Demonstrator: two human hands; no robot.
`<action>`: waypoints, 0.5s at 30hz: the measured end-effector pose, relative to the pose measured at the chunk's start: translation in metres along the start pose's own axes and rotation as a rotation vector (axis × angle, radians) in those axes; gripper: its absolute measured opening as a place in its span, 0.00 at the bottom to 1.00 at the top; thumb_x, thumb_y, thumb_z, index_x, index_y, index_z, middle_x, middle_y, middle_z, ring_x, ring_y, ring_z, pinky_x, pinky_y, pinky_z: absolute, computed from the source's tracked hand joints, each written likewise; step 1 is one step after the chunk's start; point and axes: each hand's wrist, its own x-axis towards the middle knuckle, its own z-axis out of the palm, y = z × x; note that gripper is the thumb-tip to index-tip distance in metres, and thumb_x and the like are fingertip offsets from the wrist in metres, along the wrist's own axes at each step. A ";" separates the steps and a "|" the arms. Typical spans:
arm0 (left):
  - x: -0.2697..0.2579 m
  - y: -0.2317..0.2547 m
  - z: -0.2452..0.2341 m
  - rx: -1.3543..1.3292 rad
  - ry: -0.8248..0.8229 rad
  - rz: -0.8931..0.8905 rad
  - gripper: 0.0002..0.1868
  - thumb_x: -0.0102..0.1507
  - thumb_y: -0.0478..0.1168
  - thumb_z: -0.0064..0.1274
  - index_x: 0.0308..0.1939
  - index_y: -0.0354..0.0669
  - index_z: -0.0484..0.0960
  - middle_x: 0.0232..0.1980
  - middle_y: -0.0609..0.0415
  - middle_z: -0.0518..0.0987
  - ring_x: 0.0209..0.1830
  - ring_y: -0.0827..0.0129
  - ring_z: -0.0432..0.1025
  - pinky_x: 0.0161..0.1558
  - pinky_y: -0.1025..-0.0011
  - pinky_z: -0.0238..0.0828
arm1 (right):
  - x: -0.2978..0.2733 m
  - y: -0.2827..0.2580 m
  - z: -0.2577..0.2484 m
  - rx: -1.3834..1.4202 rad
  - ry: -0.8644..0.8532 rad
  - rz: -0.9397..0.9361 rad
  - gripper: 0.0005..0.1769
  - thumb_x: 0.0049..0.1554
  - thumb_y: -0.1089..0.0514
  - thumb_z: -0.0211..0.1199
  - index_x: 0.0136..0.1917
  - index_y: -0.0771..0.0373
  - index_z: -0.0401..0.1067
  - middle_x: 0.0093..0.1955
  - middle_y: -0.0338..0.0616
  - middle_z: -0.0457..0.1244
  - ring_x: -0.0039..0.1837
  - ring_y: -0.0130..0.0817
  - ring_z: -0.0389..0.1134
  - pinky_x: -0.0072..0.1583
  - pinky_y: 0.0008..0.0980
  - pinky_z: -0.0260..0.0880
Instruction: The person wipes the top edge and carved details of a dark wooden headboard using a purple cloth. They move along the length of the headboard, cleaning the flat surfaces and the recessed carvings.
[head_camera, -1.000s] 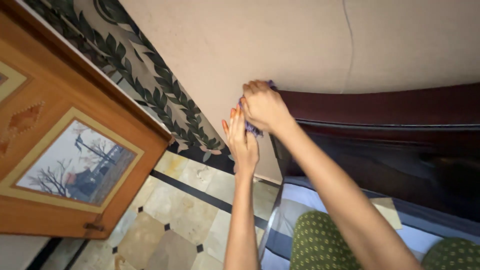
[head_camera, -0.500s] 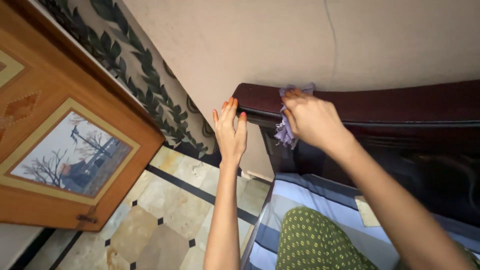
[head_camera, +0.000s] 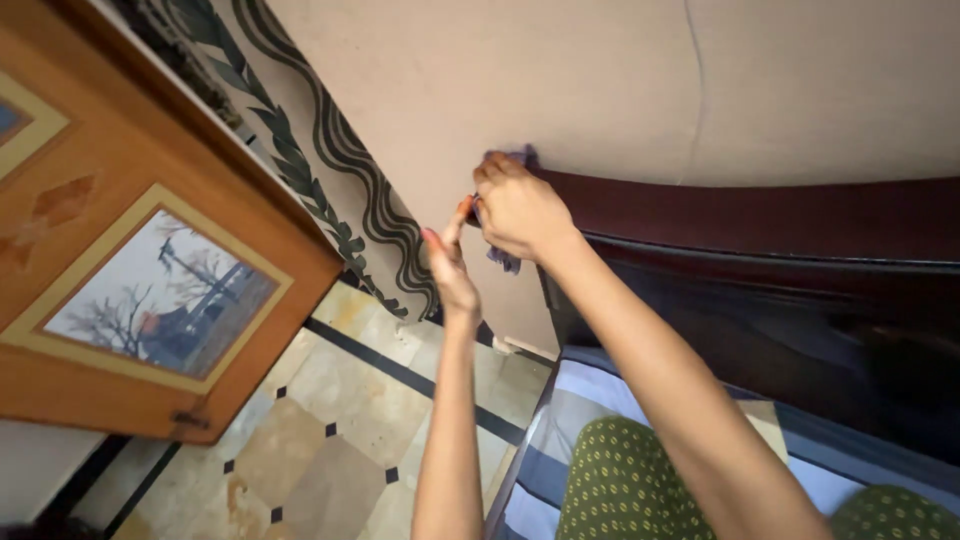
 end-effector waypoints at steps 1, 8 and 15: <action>0.001 0.004 0.003 -0.215 0.026 -0.100 0.38 0.75 0.57 0.17 0.68 0.31 0.72 0.71 0.42 0.73 0.76 0.55 0.62 0.78 0.59 0.48 | -0.001 0.003 0.004 -0.025 0.004 -0.038 0.22 0.59 0.55 0.56 0.61 0.73 0.71 0.67 0.60 0.64 0.73 0.51 0.62 0.69 0.43 0.66; -0.034 0.061 0.053 0.208 -0.097 0.082 0.35 0.74 0.57 0.30 0.67 0.29 0.75 0.71 0.40 0.75 0.76 0.52 0.65 0.77 0.61 0.52 | -0.032 0.017 -0.003 -0.151 0.068 0.032 0.27 0.57 0.53 0.56 0.63 0.73 0.71 0.67 0.59 0.65 0.70 0.49 0.65 0.67 0.41 0.66; -0.075 0.091 0.124 0.312 -0.267 0.106 0.35 0.75 0.57 0.26 0.62 0.34 0.80 0.70 0.41 0.76 0.76 0.51 0.66 0.80 0.57 0.48 | -0.114 0.041 -0.140 -0.372 0.036 0.042 0.21 0.55 0.54 0.58 0.58 0.68 0.74 0.59 0.54 0.69 0.62 0.45 0.71 0.63 0.40 0.71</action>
